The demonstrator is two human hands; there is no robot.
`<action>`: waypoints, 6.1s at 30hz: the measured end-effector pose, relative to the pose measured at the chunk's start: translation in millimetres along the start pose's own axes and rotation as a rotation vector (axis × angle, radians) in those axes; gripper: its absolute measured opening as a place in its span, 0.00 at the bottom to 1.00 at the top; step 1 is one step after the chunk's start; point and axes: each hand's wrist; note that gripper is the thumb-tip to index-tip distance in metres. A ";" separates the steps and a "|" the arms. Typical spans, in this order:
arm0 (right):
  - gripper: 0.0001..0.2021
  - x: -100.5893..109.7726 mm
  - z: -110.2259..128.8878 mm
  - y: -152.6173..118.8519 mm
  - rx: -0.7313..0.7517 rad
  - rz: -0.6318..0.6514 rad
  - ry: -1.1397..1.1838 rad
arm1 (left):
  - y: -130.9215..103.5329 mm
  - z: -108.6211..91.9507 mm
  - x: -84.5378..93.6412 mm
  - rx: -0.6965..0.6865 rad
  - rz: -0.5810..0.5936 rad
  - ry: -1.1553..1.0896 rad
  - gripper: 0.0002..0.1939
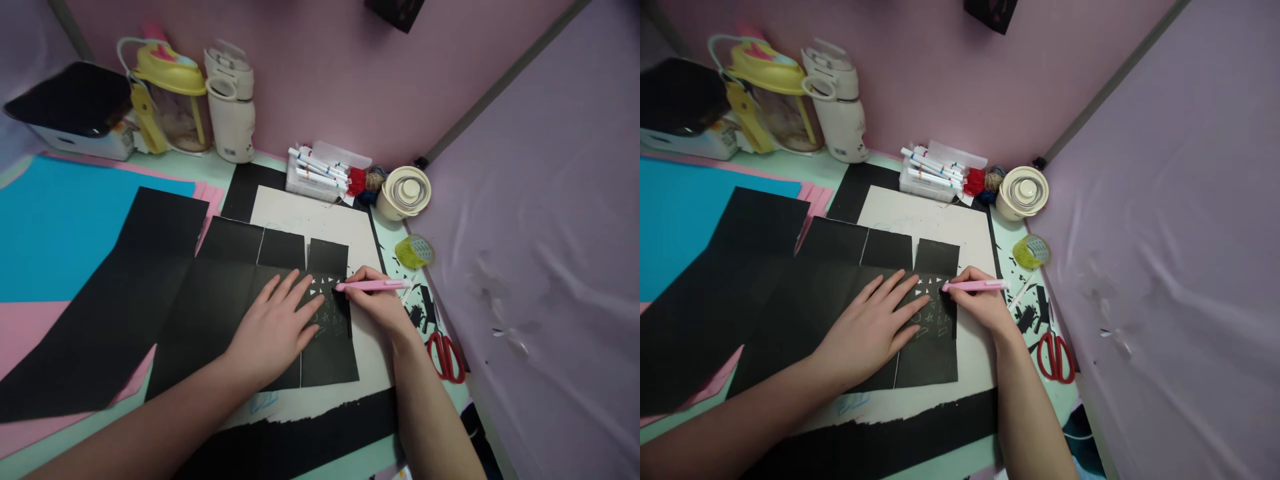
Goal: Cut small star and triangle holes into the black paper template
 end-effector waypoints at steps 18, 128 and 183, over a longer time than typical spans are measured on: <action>0.04 -12.8 6.6 -1.3 0.024 -0.015 -0.091 | -6.4 -5.7 10.2 0.036 0.012 -0.044 0.26; 0.05 -18.8 1.9 -1.6 -0.002 -0.012 -0.044 | -9.3 -3.5 4.2 0.051 0.047 -0.093 0.27; 0.05 -19.1 2.2 -1.6 0.001 -0.031 -0.080 | -9.6 -4.0 5.3 0.055 0.041 -0.107 0.26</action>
Point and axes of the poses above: each hand's wrist, its own y-axis towards the middle knuckle, its own x-axis out of the back of the hand, z = x × y, and after that the axes turned 1 degree about -y, right-handed
